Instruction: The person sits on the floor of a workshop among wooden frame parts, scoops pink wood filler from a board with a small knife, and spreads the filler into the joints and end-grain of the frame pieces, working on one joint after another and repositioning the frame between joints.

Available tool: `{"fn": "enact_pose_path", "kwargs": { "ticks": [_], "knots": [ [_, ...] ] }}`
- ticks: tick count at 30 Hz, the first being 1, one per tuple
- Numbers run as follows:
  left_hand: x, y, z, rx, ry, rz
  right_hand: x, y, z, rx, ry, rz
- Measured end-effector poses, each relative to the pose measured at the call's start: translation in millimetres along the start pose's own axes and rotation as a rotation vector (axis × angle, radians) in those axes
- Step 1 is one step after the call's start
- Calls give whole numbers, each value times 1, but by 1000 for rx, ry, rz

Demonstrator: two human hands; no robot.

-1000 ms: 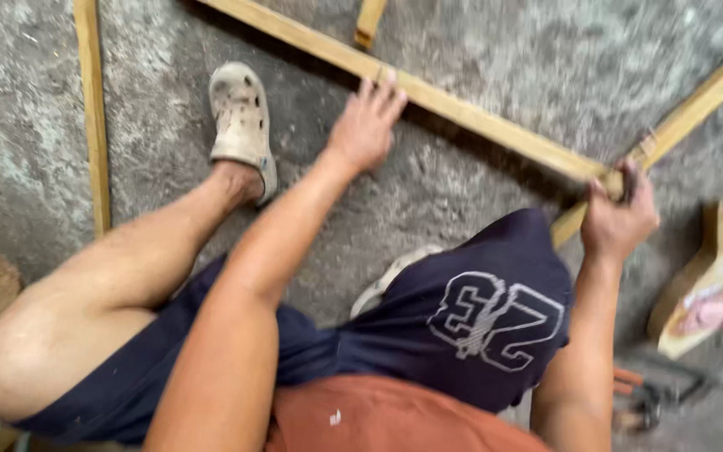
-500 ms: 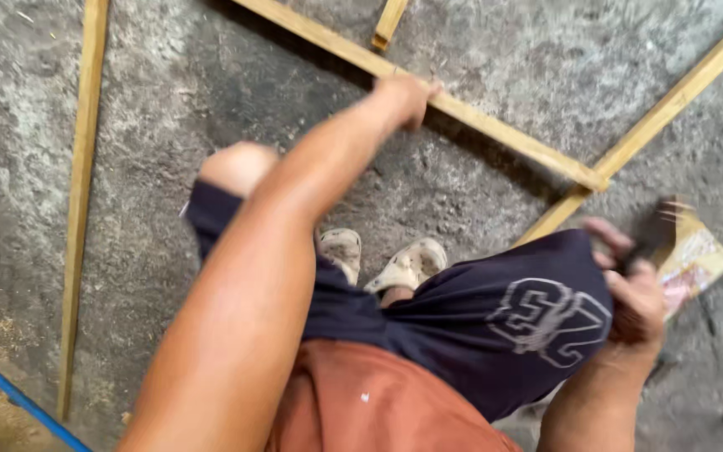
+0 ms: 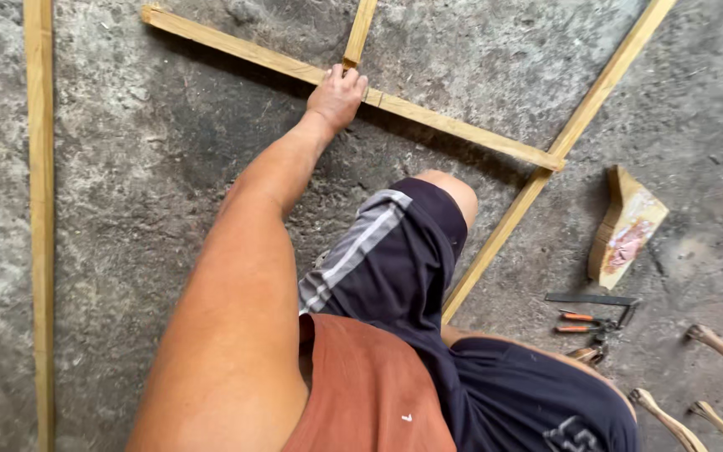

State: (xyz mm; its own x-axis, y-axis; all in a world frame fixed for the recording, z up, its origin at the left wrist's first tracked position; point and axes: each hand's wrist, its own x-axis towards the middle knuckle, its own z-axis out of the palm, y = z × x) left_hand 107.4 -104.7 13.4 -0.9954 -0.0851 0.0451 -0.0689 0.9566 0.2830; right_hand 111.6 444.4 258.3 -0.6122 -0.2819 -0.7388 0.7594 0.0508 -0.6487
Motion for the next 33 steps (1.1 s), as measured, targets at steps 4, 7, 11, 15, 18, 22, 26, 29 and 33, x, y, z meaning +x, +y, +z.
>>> {"fn": "enact_pose_path", "kwargs": {
  "ticks": [4,7,11,15,18,22,26,29,33],
  "knots": [
    [1,0,-8,38,29,-21,62,62,93,-35,-240,128],
    [-1,1,-12,9,14,-12,81,77,118,-53,-298,145],
    [-6,5,-10,-54,64,-32,78,38,80,-75,-246,45],
    [-12,11,-15,-102,59,-150,42,-9,36,-124,-132,-85],
    [-9,17,-26,-91,71,-193,15,-53,-3,-196,-7,-209],
    [19,18,-35,-250,-272,-429,-11,-105,-74,-321,188,-358],
    [67,14,-23,-325,-143,-780,5,-130,-133,-418,305,-421],
    [97,23,-11,-214,-129,-800,29,-133,-170,-476,352,-405],
    [126,61,4,-364,-333,-876,64,-105,-217,-409,333,-366]
  ]
}}
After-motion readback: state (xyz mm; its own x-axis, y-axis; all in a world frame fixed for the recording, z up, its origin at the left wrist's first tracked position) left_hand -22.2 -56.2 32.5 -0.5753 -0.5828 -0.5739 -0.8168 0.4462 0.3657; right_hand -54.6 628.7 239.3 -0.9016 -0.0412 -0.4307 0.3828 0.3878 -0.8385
